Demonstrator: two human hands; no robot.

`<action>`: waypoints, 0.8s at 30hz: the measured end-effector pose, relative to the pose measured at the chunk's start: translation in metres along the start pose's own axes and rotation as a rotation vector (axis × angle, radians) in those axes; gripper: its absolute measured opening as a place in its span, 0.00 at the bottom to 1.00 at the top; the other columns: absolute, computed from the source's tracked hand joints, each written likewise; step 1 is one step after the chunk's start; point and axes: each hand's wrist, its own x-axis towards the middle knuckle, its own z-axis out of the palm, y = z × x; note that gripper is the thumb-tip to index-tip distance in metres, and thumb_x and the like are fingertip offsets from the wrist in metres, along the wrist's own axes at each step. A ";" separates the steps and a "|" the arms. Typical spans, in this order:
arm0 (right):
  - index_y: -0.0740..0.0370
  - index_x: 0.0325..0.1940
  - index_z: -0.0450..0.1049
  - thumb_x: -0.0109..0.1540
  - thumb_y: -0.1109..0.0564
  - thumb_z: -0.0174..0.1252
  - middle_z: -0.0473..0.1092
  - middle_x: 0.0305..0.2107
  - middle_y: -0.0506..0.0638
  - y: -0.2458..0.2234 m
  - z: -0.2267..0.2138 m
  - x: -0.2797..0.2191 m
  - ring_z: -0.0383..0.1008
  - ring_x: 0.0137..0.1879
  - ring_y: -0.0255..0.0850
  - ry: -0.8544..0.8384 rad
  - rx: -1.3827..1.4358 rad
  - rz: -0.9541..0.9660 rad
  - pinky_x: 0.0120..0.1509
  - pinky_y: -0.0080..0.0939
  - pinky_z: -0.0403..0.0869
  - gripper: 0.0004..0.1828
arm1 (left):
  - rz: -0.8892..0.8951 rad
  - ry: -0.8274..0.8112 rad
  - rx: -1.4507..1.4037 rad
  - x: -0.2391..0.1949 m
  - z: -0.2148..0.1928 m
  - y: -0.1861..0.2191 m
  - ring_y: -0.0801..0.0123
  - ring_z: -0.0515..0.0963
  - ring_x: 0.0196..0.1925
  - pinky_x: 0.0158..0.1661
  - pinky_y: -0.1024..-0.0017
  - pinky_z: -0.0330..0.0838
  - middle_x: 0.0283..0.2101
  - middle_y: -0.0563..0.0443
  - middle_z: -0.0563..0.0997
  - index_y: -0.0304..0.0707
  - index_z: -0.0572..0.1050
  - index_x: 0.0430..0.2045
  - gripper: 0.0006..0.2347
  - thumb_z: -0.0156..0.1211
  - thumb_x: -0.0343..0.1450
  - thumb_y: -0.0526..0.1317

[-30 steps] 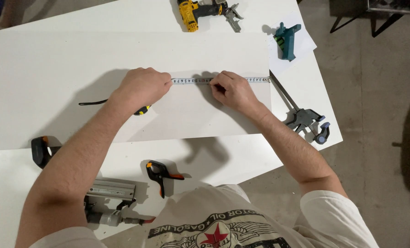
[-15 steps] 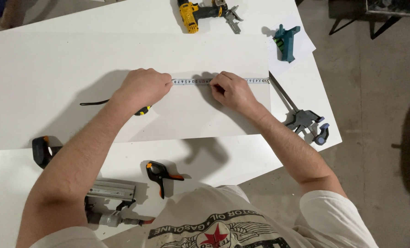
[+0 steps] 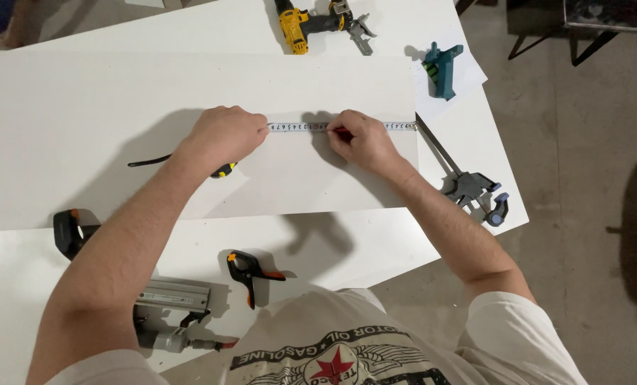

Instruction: Measuring a wooden shelf unit with a tape measure and pencil, then securing the joints using a pneumatic nail gun.

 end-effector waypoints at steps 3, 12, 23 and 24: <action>0.62 0.46 0.78 0.64 0.63 0.64 0.77 0.32 0.56 0.000 -0.018 -0.011 0.79 0.38 0.46 0.092 0.284 0.146 0.43 0.45 0.79 0.06 | 0.000 0.019 -0.003 0.001 -0.001 0.001 0.69 0.64 0.16 0.26 0.69 0.64 0.13 0.57 0.67 0.45 0.68 0.15 0.15 0.42 0.75 0.34; 0.67 0.49 0.75 0.71 0.72 0.46 0.70 0.29 0.54 -0.004 -0.076 -0.122 0.72 0.35 0.39 0.611 0.529 0.373 0.41 0.39 0.75 0.12 | 0.002 0.025 0.035 0.005 0.004 -0.001 0.64 0.70 0.17 0.28 0.66 0.67 0.15 0.53 0.72 0.44 0.72 0.17 0.14 0.43 0.74 0.36; 0.69 0.49 0.75 0.70 0.73 0.48 0.74 0.39 0.59 -0.062 -0.017 -0.244 0.76 0.39 0.43 0.610 0.622 0.828 0.44 0.40 0.78 0.11 | 0.008 0.056 0.085 0.008 0.012 -0.007 0.57 0.75 0.22 0.32 0.62 0.70 0.20 0.49 0.76 0.43 0.75 0.22 0.12 0.44 0.74 0.39; 0.68 0.53 0.72 0.70 0.71 0.47 0.74 0.38 0.60 -0.063 -0.008 -0.253 0.76 0.38 0.44 0.540 0.644 0.849 0.43 0.41 0.78 0.11 | 0.001 0.054 0.084 0.011 0.015 -0.009 0.56 0.75 0.22 0.32 0.62 0.70 0.20 0.49 0.75 0.43 0.75 0.21 0.12 0.45 0.74 0.40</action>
